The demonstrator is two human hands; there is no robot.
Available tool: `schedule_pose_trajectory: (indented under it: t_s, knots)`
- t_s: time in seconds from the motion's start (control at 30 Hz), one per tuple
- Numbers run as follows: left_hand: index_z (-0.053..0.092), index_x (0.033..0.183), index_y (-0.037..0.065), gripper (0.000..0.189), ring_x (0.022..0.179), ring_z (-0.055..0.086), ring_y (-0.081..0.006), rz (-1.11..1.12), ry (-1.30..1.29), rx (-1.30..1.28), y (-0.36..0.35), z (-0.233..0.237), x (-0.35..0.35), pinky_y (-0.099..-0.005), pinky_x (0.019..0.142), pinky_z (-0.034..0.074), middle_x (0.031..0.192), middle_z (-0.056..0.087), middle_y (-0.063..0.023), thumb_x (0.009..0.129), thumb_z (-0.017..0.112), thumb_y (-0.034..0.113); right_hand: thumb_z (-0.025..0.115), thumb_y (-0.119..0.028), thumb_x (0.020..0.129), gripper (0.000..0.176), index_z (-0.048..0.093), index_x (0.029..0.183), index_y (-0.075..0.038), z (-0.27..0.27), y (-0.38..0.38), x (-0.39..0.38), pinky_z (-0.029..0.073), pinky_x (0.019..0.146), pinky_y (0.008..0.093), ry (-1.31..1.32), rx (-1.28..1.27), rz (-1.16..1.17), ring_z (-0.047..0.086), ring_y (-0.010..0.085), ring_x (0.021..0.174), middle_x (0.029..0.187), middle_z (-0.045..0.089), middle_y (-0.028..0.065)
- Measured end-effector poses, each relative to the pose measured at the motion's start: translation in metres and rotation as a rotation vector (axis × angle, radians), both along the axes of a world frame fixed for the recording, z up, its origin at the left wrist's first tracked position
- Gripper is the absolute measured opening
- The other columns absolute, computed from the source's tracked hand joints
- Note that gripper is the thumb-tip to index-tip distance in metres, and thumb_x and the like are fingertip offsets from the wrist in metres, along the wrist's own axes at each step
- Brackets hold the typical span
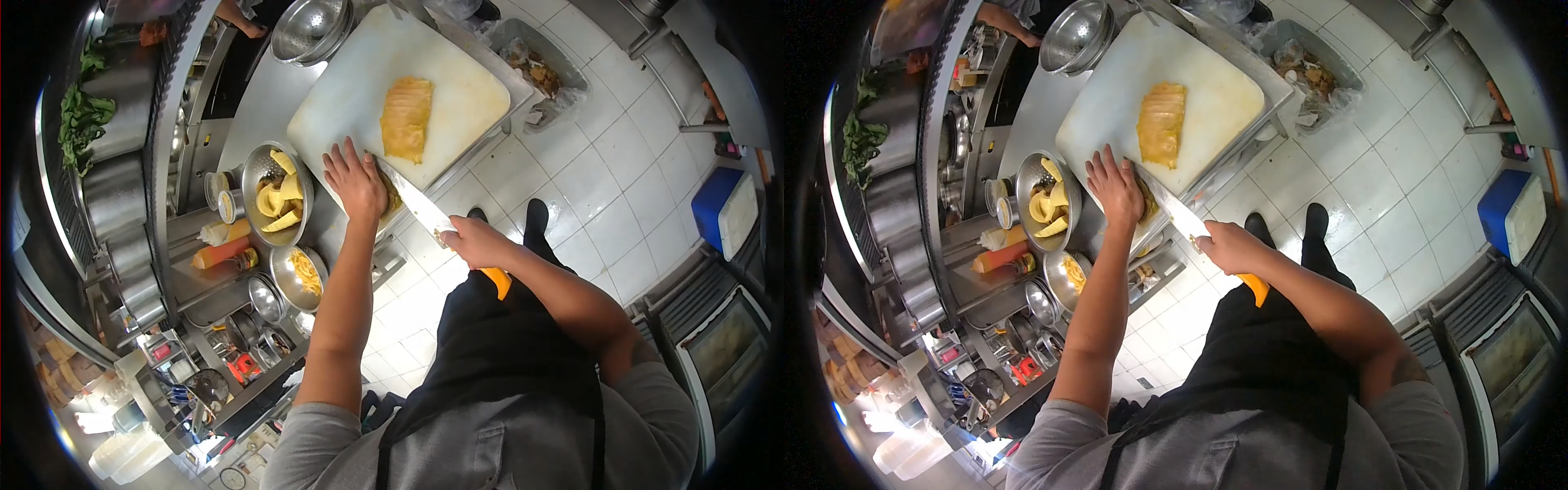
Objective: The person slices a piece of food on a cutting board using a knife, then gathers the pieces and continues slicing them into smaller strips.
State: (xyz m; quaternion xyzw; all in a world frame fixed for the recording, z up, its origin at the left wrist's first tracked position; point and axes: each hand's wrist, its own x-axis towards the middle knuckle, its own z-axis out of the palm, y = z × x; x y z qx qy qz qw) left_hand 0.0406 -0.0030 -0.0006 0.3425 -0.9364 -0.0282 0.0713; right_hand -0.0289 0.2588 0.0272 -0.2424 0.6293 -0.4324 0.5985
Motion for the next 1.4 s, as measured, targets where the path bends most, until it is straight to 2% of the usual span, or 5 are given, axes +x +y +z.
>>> schedule_pose_trajectory:
  t_s: [0.23,0.63,0.93,1.13,1.4]
  knots:
    - [0.033,0.157,0.011,0.055,0.15,0.02,-0.0494,0.012,0.015,0.019,0.001,-0.001,0.0,-0.0628,0.12,0.017,0.16,0.03,-0.024,0.108,0.04,0.035,0.052,-0.028,0.102,0.036,0.058,0.101,0.007,-0.015,0.001,0.011,0.051,0.083,0.0521,0.311,-0.05,0.012,0.066,0.0485,0.09,0.092,0.068,0.0332]
    - [0.034,0.157,0.009,0.057,0.149,0.02,-0.0502,0.017,0.048,0.023,0.002,0.001,-0.001,-0.0631,0.121,0.016,0.16,0.031,-0.0249,0.108,0.037,0.039,0.052,-0.029,0.102,0.036,0.058,0.1,0.007,0.0,-0.017,0.01,0.051,0.079,0.0511,0.144,0.064,0.016,0.067,0.0462,0.087,0.089,0.067,0.0318]
    - [0.034,0.156,0.008,0.056,0.149,0.019,-0.0517,0.0,0.086,0.033,0.004,0.004,0.0,-0.0647,0.12,0.015,0.159,0.03,-0.0265,0.108,0.036,0.037,0.05,-0.025,0.102,0.034,0.057,0.099,0.008,0.004,-0.026,0.009,0.053,0.055,0.0427,0.009,0.005,-0.046,0.064,0.0303,0.049,0.071,0.065,0.0219]
    - [0.033,0.157,0.01,0.057,0.15,0.019,-0.0493,0.0,0.09,0.013,0.004,0.002,0.002,-0.0629,0.12,0.016,0.16,0.032,-0.0241,0.109,0.032,0.041,0.05,-0.029,0.104,0.035,0.05,0.094,0.005,0.013,-0.02,-0.005,0.05,0.051,0.0375,-0.014,0.05,0.03,0.058,0.0211,0.046,0.063,0.057,0.013]
    - [0.035,0.156,0.009,0.056,0.149,0.021,-0.0502,-0.008,0.108,0.007,0.005,0.002,0.001,-0.0642,0.12,0.017,0.158,0.033,-0.0243,0.109,0.033,0.041,0.05,-0.027,0.103,0.033,0.053,0.097,0.006,-0.001,-0.027,0.018,0.051,0.053,0.0411,-0.003,0.044,-0.047,0.061,0.0263,0.048,0.066,0.06,0.0174]
